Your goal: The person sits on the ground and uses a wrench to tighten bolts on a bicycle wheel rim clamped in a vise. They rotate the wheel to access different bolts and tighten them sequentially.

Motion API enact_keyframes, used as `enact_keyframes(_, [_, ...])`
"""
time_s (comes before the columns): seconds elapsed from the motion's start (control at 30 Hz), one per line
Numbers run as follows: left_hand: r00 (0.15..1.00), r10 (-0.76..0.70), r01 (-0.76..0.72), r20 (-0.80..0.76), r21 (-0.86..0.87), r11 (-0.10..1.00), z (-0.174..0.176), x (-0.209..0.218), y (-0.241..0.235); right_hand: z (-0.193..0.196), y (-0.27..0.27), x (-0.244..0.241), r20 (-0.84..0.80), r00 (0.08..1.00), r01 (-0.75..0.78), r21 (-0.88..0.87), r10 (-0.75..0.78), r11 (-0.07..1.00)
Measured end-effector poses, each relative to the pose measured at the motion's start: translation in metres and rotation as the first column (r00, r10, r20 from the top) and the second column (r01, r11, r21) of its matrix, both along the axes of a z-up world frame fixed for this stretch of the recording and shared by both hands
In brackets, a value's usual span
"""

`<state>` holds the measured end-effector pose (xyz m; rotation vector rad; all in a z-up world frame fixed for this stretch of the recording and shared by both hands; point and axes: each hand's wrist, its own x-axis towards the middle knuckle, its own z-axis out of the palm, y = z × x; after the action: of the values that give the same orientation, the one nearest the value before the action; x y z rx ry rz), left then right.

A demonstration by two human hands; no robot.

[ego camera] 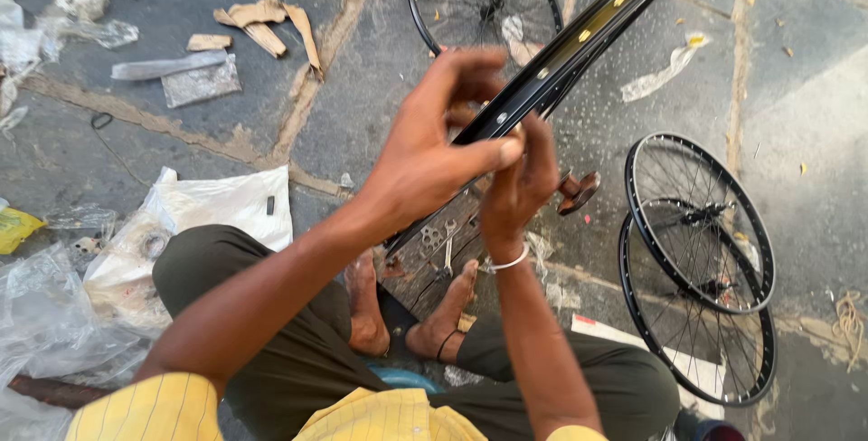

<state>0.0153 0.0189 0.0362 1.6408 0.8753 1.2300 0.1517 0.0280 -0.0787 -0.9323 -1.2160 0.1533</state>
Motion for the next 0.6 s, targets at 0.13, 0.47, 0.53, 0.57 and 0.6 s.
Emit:
enact_keyframes(0.13, [0.95, -0.218, 0.226, 0.224, -0.011, 0.974, -0.024, 0.009, 0.006, -0.003, -0.007, 0.02, -0.218, 0.975, -0.05, -0.102, 0.027, 0.994])
enact_keyframes(0.47, [0.748, 0.605, -0.196, 0.272, -0.781, 0.593, -0.218, -0.091, -0.049, -0.245, -0.079, 0.05, -0.147, 0.97, -0.19, -0.955, 0.192, 0.228])
enact_keyframes(0.53, [0.786, 0.526, -0.222, 0.323, -0.648, 0.729, -0.212, -0.098, -0.051, -0.264, -0.069, 0.046, 0.141, 0.947, 0.109, -0.986, 0.29, 0.126])
enact_keyframes(0.57, [0.814, 0.485, -0.235, 0.319, -0.583, 0.777, -0.209, -0.098, -0.054, -0.271, -0.062, 0.043, 0.208, 0.933, 0.156, -0.969, 0.293, 0.19])
enact_keyframes(0.6, [0.837, 0.461, -0.26, 0.294, -0.529, 0.808, -0.208, -0.097, -0.057, -0.278, -0.057, 0.039, 0.274, 0.917, 0.202, -0.946, 0.291, 0.254])
